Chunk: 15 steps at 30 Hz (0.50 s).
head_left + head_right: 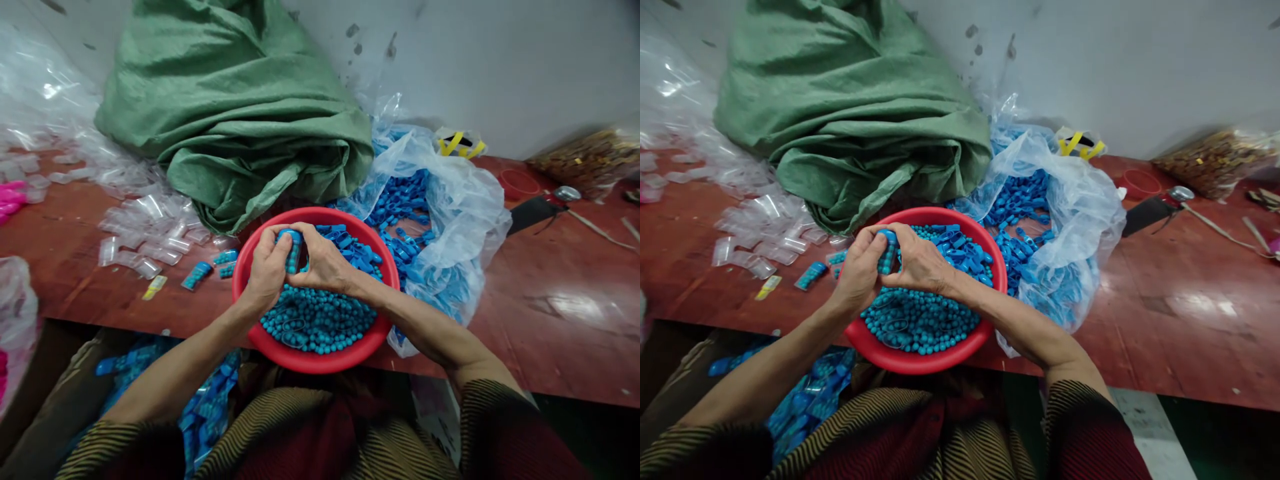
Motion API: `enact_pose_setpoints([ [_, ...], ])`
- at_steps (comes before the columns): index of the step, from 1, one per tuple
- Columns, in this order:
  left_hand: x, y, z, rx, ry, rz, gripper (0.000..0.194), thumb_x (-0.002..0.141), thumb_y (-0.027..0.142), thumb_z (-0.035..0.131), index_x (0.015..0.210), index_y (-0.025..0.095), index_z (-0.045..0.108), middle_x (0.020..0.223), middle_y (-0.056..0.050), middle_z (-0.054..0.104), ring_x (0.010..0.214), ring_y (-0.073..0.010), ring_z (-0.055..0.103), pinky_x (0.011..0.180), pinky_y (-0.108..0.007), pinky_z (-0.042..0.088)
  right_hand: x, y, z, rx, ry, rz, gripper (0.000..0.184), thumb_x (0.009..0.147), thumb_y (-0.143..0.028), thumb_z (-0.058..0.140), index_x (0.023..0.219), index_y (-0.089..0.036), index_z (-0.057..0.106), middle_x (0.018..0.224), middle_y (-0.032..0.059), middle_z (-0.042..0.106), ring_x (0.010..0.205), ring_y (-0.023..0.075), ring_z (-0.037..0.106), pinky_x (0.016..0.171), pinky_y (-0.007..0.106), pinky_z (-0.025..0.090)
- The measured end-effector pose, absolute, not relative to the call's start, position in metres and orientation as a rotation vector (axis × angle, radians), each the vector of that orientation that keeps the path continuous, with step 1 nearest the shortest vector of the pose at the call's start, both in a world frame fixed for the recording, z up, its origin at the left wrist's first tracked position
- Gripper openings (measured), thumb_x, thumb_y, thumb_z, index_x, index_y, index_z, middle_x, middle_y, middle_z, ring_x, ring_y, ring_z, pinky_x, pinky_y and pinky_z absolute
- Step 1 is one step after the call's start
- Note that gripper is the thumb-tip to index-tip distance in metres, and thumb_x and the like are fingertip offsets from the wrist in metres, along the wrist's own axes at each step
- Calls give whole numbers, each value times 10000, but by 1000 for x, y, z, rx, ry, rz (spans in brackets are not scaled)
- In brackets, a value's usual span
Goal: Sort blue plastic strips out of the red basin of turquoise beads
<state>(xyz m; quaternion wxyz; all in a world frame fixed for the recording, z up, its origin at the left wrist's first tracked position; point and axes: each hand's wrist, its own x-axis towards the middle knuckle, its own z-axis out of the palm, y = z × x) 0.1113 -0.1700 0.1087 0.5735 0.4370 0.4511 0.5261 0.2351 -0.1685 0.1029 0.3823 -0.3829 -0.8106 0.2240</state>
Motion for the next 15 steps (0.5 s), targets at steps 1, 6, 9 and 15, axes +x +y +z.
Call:
enact_pose_setpoints([
  [1,106,-168,112,1039,1081,1210,234,764,336,583,929,175,539,723,27,549,607,-89,521,578,-214,458,238,-166,107,-967,-2130,609,698,704,-269,674,1308,-129,354,1234,131,516,1092,231,546,874,351,473],
  [6,40,-164,110,1223,1314,1172,274,757,345,606,976,193,544,689,43,535,510,-73,464,472,-186,410,269,-159,112,-1081,-2531,571,556,803,-310,656,1289,-151,440,1154,115,564,1060,224,533,887,367,433],
  [9,-19,-167,86,1230,1515,1174,308,743,354,627,995,196,550,740,31,586,572,-93,522,519,-201,450,283,-162,102,-1250,-2781,426,404,791,-335,677,1124,-130,577,1037,114,599,988,238,532,831,361,414],
  [15,-84,-176,41,1629,2117,922,467,740,346,594,1176,185,553,946,-72,652,825,-236,612,717,-382,508,281,-170,83,-1334,-2963,269,329,778,-397,679,951,-122,626,998,111,599,949,241,524,743,314,373],
])
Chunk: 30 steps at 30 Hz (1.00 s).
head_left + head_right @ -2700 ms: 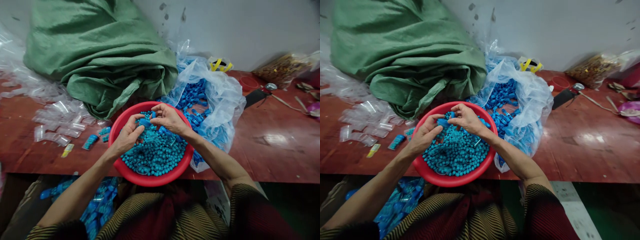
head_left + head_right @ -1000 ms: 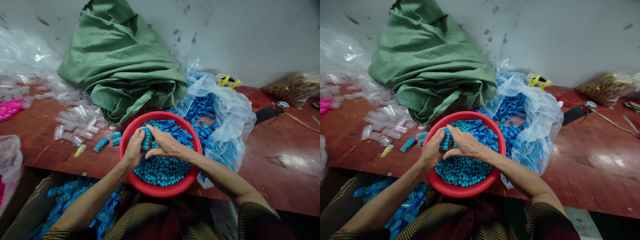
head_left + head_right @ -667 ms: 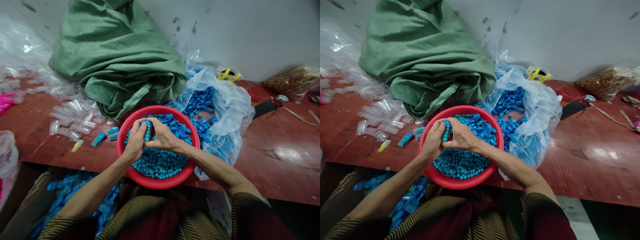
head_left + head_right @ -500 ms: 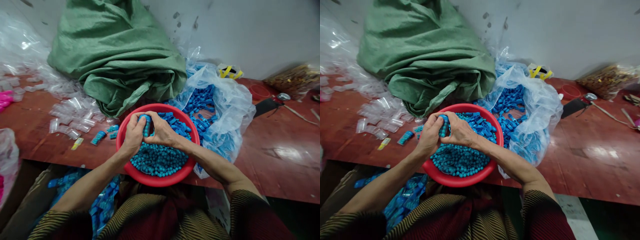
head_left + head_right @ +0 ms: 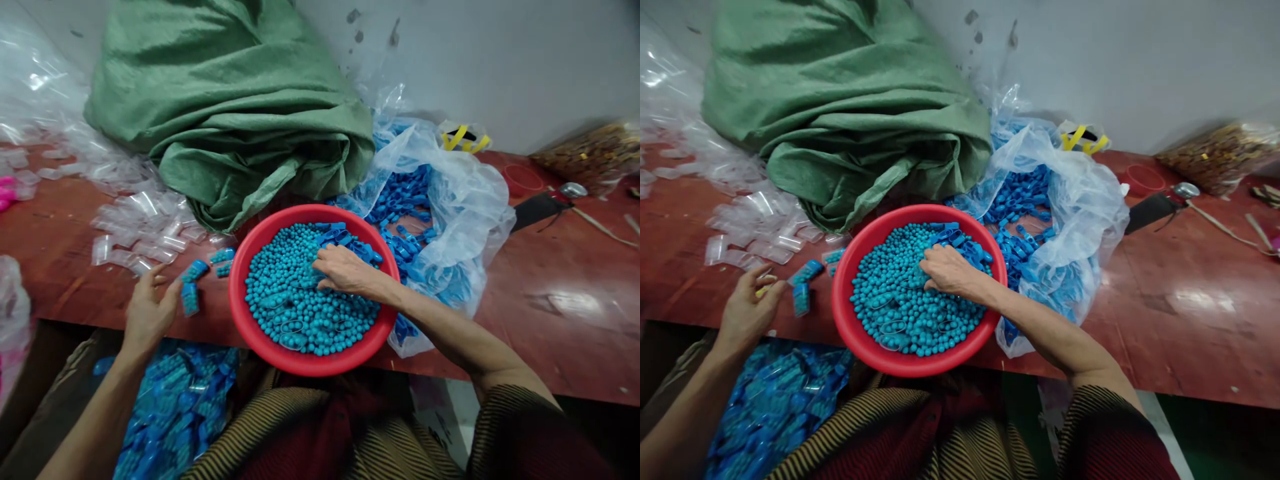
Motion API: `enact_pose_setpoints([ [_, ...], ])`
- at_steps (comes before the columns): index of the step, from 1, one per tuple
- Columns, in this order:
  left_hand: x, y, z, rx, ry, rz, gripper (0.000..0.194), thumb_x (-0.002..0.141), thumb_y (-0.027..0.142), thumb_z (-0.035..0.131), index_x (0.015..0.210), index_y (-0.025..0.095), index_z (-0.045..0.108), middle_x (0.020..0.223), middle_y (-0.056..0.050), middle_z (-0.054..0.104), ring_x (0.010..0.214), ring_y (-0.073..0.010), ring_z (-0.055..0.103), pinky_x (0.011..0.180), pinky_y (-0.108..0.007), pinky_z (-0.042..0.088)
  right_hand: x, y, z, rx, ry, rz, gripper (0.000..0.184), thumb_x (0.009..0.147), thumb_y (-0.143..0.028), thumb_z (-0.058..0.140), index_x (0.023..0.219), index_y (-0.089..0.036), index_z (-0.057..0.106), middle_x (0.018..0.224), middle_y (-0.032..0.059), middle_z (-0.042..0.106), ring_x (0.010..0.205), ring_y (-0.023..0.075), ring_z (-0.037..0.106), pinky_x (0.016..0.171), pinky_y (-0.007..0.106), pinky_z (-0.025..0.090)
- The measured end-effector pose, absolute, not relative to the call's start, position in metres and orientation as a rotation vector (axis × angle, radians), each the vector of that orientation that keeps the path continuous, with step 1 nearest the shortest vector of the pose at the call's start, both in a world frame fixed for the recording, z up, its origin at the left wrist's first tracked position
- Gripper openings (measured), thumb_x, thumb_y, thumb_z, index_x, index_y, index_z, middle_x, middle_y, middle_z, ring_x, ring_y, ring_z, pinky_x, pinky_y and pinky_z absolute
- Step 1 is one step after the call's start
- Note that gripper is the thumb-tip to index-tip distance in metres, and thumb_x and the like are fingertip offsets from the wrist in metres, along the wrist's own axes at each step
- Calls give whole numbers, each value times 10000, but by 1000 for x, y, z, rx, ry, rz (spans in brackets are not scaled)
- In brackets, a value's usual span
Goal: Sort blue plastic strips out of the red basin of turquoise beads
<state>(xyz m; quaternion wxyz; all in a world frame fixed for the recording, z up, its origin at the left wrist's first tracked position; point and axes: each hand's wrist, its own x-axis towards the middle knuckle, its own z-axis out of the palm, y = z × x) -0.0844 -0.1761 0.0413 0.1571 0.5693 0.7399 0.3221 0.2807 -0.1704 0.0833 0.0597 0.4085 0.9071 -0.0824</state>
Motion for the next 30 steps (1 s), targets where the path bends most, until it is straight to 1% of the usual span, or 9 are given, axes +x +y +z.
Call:
enact_pose_setpoints([
  [2,-75,-175,45,1822,2190,933,465,773,346,556,1192,145,555,1067,-116,640,937,-269,605,817,-440,491,277,-172,84,1264,2714,-247,307,802,-388,654,951,-121,626,987,108,607,951,242,535,727,305,367],
  [4,-52,-174,57,2001,2101,1006,420,820,336,503,1166,108,571,1091,-138,636,962,-260,603,848,-431,485,274,-174,87,1313,2656,-259,285,834,-371,619,976,-123,621,977,106,618,938,236,554,703,296,364],
  [7,-4,-170,75,2273,1728,1013,321,848,289,468,1085,122,608,1027,-112,662,949,-224,604,848,-376,483,272,-177,91,1384,2583,-292,280,866,-368,576,1014,-133,608,986,103,632,912,220,576,678,286,362],
  [9,27,-168,79,2388,1435,834,272,851,265,456,1022,161,640,968,-89,679,927,-219,609,855,-371,470,272,-179,91,1405,2574,-292,273,872,-367,568,1018,-140,604,986,101,635,903,215,580,670,283,363],
  [15,77,-157,65,2344,1063,323,240,817,229,468,941,245,672,921,-50,707,888,-238,629,819,-355,458,266,-183,78,1353,2669,-80,215,891,-302,526,962,-116,607,908,122,628,866,245,570,672,325,361],
  [20,78,-150,60,2206,1063,351,261,817,230,440,965,255,654,741,-12,663,692,-197,604,704,-302,451,261,-181,70,1311,2748,45,285,930,-139,331,903,-102,612,824,129,624,796,230,553,671,339,353],
  [22,79,-145,60,2218,1107,387,290,781,211,482,1026,239,635,781,-27,655,728,-209,601,720,-311,449,260,-177,71,1330,2791,46,304,933,-133,309,915,-101,611,823,130,623,791,226,544,674,339,356],
  [26,83,-135,59,2273,1139,470,232,754,248,544,952,190,650,860,-78,652,832,-247,601,769,-342,446,259,-163,81,1409,2863,-120,251,925,-173,376,957,-77,606,896,145,632,843,225,544,722,332,379],
  [30,83,-129,56,2091,1111,626,217,788,299,510,914,184,645,844,-60,672,806,-217,609,775,-325,454,262,-147,85,1504,3036,-689,216,889,-206,512,1055,-88,581,1012,114,637,881,172,561,779,288,407],
])
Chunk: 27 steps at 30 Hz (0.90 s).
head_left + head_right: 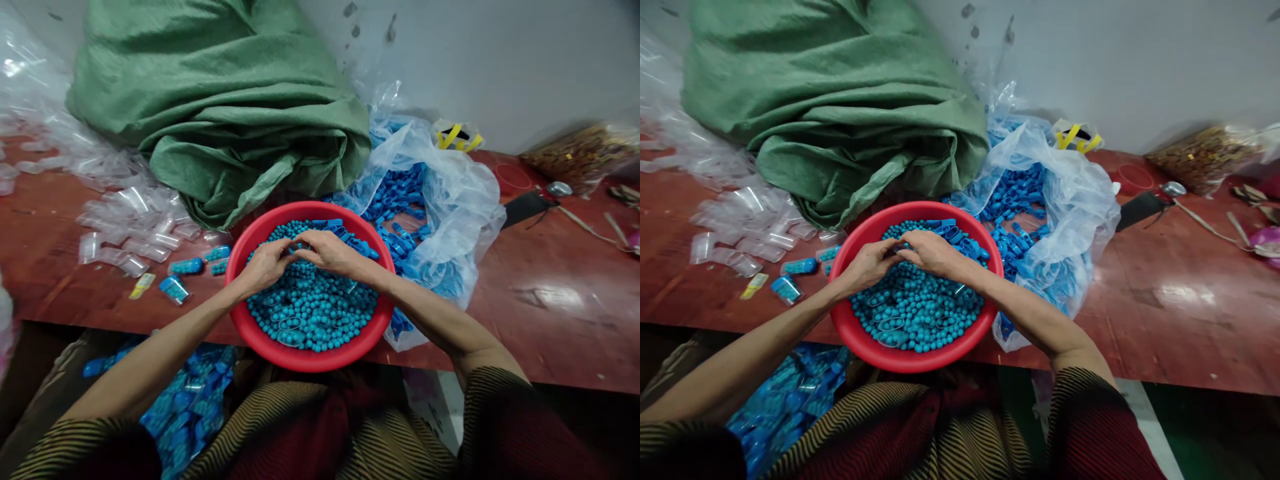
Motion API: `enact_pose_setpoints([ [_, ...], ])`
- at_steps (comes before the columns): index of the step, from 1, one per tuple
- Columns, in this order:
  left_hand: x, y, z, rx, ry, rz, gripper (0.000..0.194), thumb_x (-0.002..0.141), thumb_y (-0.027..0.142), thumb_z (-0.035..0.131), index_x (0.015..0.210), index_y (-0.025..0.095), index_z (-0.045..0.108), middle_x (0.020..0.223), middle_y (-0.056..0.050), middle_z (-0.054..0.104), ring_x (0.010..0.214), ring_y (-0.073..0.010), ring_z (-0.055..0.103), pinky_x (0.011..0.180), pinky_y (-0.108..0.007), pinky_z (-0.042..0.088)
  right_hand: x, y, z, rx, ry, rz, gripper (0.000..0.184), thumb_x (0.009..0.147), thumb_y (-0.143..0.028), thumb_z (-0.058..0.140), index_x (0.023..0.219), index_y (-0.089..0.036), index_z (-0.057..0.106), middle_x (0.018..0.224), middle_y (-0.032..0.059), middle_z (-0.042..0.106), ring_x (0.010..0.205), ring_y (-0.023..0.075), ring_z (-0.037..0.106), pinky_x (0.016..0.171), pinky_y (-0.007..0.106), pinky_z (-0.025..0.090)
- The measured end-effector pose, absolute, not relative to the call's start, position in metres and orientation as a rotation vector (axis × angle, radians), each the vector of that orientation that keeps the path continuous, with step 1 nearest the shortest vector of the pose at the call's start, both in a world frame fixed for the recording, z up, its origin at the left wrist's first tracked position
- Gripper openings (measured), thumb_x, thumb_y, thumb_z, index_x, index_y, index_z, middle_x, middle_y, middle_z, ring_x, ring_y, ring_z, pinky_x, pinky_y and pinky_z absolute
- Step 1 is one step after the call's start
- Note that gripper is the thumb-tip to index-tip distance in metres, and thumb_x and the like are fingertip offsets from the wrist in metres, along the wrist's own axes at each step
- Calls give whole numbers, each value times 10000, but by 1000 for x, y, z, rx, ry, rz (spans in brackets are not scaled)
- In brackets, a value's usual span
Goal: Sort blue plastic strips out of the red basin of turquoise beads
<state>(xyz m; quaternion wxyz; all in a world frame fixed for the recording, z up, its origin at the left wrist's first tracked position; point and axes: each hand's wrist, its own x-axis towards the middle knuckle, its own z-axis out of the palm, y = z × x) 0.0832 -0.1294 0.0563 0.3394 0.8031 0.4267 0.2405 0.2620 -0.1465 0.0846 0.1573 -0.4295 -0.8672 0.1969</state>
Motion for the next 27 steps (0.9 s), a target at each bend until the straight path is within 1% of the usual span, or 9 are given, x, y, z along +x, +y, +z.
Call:
enact_pose_setpoints([
  [3,78,-129,56,1948,1097,706,244,783,335,525,944,187,632,806,-32,668,726,-183,598,720,-292,461,262,-134,80,-1113,-2324,829,249,838,-162,578,1082,-113,570,1013,64,641,840,133,573,756,252,420],
  [5,72,-130,57,1917,1164,727,260,786,342,524,963,182,626,756,-22,652,678,-170,581,677,-279,454,258,-126,79,-1128,-2310,799,211,838,-144,570,1047,-115,581,965,45,643,822,126,574,752,247,425],
  [8,63,-133,63,1948,1378,838,290,817,290,474,1044,166,607,775,-30,642,698,-166,577,696,-280,440,246,-117,81,-1191,-2498,445,171,880,-128,494,1014,-117,600,975,78,633,860,154,566,757,274,432],
  [11,56,-139,68,1916,1557,1032,296,847,251,416,1067,156,590,834,-41,639,733,-159,575,725,-280,434,227,-112,79,-1204,-2783,13,253,907,-88,382,945,-106,632,985,145,631,907,213,559,729,325,438],
  [12,54,-140,68,1887,1572,1080,286,849,248,413,1054,156,589,842,-41,639,739,-157,576,726,-277,434,219,-113,76,-1188,-2867,-68,282,907,-78,359,912,-97,641,966,158,636,903,226,564,709,334,439],
  [14,52,-142,66,1823,1554,1132,258,842,253,432,1022,158,590,849,-38,641,745,-153,582,718,-267,438,203,-114,68,-1120,-3021,-73,304,899,-67,349,878,-82,652,929,164,649,869,231,585,659,325,434],
  [19,50,-142,63,1617,1471,1192,243,819,292,483,979,145,593,770,-19,616,697,-140,576,642,-240,437,181,-114,59,-976,-3196,274,273,877,-68,398,842,-96,667,813,113,677,713,171,606,558,261,386],
  [23,46,-140,64,1486,1445,1199,244,817,305,472,945,147,606,779,-27,630,709,-137,584,668,-247,449,195,-100,58,-792,-2966,775,184,801,-68,546,917,-113,680,926,70,689,795,138,609,661,221,414],
  [27,44,-135,67,1488,1390,1104,252,786,283,477,953,150,611,786,-26,636,712,-137,581,665,-252,450,220,-90,54,-958,-2510,1206,265,715,-98,660,980,-104,664,926,39,686,837,129,609,741,205,427],
])
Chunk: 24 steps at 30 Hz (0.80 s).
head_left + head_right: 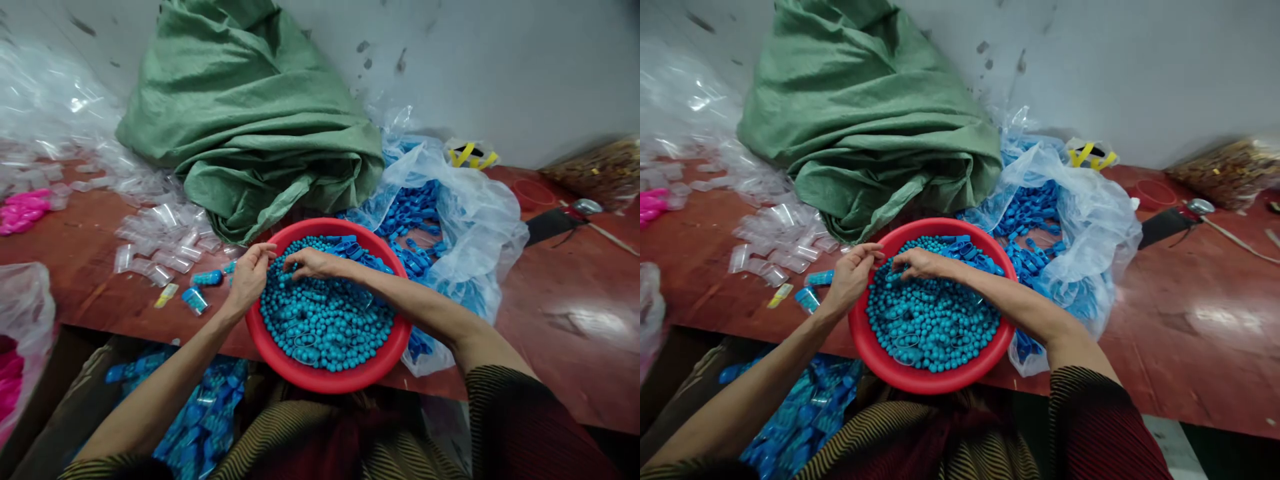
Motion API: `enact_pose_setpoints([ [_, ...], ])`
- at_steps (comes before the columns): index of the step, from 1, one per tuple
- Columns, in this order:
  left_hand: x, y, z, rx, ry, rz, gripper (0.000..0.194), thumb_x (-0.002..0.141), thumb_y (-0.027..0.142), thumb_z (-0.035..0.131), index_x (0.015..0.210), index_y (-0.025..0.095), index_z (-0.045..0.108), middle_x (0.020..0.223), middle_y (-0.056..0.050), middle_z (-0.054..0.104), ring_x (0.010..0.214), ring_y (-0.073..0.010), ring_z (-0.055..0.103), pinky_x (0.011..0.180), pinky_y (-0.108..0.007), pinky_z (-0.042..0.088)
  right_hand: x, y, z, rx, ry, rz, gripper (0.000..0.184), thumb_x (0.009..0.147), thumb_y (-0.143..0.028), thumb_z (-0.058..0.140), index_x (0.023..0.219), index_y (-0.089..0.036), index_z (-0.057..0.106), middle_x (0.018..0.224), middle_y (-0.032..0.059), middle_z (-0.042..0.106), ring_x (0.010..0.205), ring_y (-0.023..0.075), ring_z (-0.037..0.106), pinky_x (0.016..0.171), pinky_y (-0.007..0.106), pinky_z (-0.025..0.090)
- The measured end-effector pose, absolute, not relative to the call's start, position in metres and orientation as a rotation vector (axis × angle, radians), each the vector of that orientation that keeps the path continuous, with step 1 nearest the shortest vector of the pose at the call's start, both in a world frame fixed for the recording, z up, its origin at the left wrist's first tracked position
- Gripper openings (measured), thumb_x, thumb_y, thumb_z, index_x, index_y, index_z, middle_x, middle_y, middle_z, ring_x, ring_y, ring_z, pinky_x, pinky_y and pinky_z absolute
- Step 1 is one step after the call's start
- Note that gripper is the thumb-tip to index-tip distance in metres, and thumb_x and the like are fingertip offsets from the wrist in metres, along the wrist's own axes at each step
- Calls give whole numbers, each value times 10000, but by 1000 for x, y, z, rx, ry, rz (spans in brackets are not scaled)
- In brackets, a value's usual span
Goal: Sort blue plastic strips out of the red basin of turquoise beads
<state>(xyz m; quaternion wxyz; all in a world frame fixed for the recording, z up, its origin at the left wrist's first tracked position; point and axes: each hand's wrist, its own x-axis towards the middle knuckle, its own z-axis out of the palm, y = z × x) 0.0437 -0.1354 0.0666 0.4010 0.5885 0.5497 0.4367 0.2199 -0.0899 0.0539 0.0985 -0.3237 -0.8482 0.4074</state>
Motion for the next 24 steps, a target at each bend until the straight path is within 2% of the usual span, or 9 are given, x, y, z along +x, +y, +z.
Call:
enact_pose_setpoints([
  [4,51,-132,71,1429,1258,937,324,708,288,570,998,146,598,783,-12,623,654,-118,556,585,-234,437,234,-89,57,-1018,-2232,1334,227,676,-82,666,898,-131,667,854,-6,667,808,118,587,745,216,430],
  [9,75,-130,74,1304,1174,847,372,671,354,640,974,145,583,737,-3,593,641,-127,561,490,-207,440,240,-96,72,-1104,-2032,1381,172,712,-147,654,879,-112,665,708,-25,624,647,99,558,631,208,418],
  [13,87,-128,75,1350,1184,896,295,721,349,601,935,147,583,690,19,567,543,-88,496,453,-188,399,268,-101,94,-1274,-2156,964,151,816,-225,581,832,-118,688,694,0,640,637,98,555,615,202,386],
  [18,85,-128,72,1296,1169,859,337,719,387,617,967,164,570,711,11,601,540,-99,539,443,-197,388,319,-115,114,-1665,-2351,457,204,863,-194,497,904,-165,695,814,37,693,753,143,609,652,224,381],
  [21,84,-129,67,1210,1146,809,372,700,411,632,961,162,542,681,11,597,518,-109,558,419,-195,390,324,-130,105,-1836,-2685,291,199,845,-198,516,949,-175,685,909,81,702,838,202,632,630,255,376],
  [24,85,-130,66,1197,1090,738,411,681,420,654,979,170,520,689,18,587,549,-131,596,438,-216,440,317,-137,87,-1827,-2865,234,240,878,-191,457,1007,-152,656,958,122,688,860,218,639,629,272,386],
])
